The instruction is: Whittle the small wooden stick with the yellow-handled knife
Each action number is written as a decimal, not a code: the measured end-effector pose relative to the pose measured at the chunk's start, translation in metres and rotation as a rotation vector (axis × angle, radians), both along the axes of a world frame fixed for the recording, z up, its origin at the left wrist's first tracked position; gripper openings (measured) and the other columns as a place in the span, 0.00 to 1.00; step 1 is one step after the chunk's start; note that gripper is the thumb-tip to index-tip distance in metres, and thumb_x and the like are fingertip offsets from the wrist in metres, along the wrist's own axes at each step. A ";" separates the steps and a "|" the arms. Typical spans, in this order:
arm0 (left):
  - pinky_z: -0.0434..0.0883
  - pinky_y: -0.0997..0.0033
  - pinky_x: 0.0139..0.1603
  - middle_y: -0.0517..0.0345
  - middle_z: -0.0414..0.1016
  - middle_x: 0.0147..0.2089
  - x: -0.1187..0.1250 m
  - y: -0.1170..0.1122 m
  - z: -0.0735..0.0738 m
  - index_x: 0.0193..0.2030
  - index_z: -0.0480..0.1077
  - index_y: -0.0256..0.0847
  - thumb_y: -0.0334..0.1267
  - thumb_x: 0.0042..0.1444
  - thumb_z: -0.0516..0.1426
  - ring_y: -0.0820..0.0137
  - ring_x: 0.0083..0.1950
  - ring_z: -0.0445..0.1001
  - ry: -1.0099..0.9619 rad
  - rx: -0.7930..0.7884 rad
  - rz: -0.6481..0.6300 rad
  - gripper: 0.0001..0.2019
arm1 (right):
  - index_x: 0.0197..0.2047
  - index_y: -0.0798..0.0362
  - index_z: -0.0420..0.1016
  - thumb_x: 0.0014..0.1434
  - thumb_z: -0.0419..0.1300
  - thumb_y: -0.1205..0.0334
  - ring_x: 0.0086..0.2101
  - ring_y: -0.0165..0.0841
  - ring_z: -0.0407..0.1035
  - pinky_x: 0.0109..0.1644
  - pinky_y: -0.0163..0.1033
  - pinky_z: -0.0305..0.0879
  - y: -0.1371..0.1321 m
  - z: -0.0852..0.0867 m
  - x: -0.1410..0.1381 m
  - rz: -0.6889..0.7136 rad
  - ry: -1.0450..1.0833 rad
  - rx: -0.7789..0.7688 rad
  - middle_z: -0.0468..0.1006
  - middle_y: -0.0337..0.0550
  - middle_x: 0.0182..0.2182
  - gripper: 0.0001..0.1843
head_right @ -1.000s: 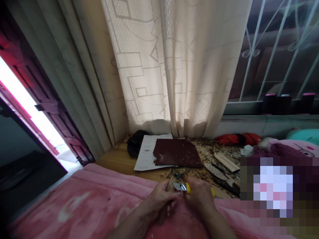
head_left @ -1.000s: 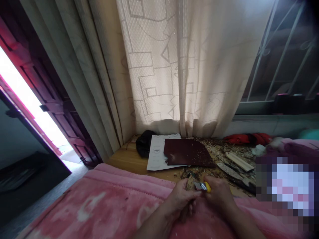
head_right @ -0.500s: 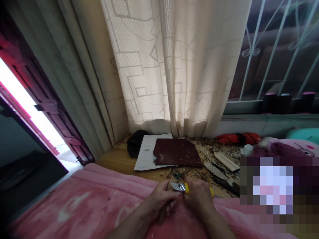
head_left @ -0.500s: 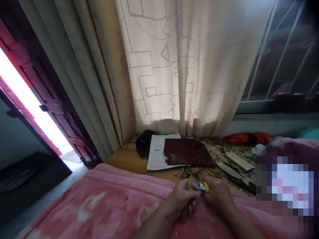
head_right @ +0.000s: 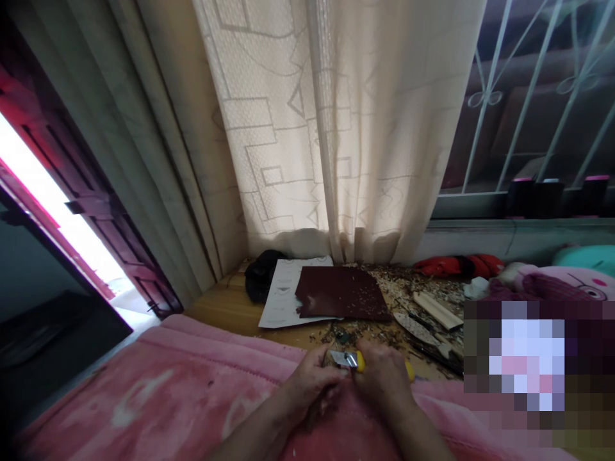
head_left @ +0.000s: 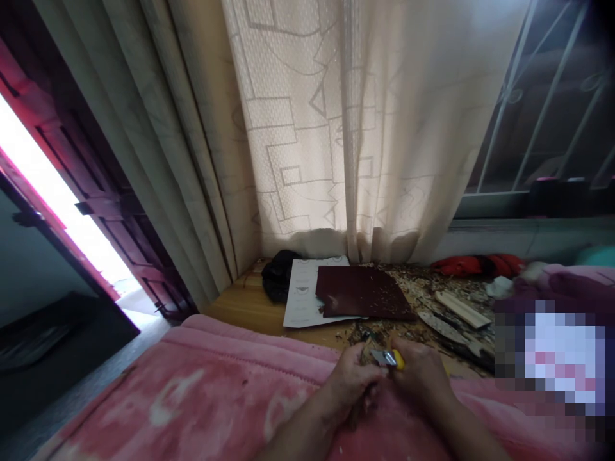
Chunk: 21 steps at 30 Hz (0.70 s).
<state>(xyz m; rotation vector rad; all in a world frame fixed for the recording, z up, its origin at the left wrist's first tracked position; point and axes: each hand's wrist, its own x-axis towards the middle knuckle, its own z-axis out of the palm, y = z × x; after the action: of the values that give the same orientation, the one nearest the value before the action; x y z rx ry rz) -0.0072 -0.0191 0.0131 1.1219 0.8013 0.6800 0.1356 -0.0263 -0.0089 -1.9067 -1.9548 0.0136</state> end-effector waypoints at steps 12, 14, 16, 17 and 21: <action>0.48 0.83 0.08 0.69 0.55 0.13 0.000 -0.002 0.002 0.28 0.60 0.38 0.32 0.39 0.51 0.82 0.10 0.48 -0.016 -0.038 -0.033 0.06 | 0.22 0.51 0.65 0.42 0.53 0.61 0.24 0.29 0.63 0.26 0.33 0.44 0.000 -0.004 0.001 -0.030 -0.023 0.036 0.71 0.39 0.21 0.04; 0.48 0.83 0.08 0.69 0.54 0.13 0.000 -0.001 0.002 0.28 0.60 0.38 0.31 0.39 0.50 0.82 0.10 0.49 -0.023 -0.038 -0.047 0.05 | 0.23 0.51 0.64 0.42 0.54 0.59 0.24 0.29 0.63 0.27 0.33 0.45 0.000 -0.005 0.002 -0.021 -0.015 0.039 0.71 0.39 0.20 0.05; 0.48 0.83 0.08 0.69 0.54 0.12 0.000 -0.001 0.003 0.27 0.59 0.38 0.30 0.38 0.49 0.82 0.10 0.48 -0.025 -0.047 -0.052 0.05 | 0.22 0.51 0.64 0.42 0.54 0.58 0.24 0.29 0.63 0.27 0.33 0.45 0.000 -0.005 0.003 -0.021 -0.011 0.036 0.71 0.40 0.20 0.06; 0.48 0.83 0.08 0.69 0.53 0.12 0.001 -0.001 0.004 0.26 0.59 0.38 0.29 0.38 0.49 0.82 0.10 0.48 -0.025 -0.053 -0.054 0.05 | 0.23 0.51 0.65 0.42 0.53 0.58 0.24 0.30 0.63 0.27 0.33 0.45 0.000 -0.005 0.003 -0.023 -0.010 0.032 0.71 0.40 0.20 0.06; 0.49 0.84 0.08 0.70 0.53 0.12 0.002 -0.002 0.004 0.27 0.58 0.38 0.29 0.37 0.48 0.82 0.10 0.48 -0.033 -0.069 -0.042 0.06 | 0.24 0.52 0.66 0.42 0.54 0.57 0.25 0.31 0.64 0.27 0.33 0.46 0.001 -0.004 0.003 -0.036 -0.009 0.019 0.72 0.41 0.22 0.07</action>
<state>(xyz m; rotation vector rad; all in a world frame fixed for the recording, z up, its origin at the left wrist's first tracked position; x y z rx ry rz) -0.0053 -0.0212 0.0169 1.0595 0.7661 0.6292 0.1390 -0.0248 -0.0133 -1.9322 -1.9194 -0.0234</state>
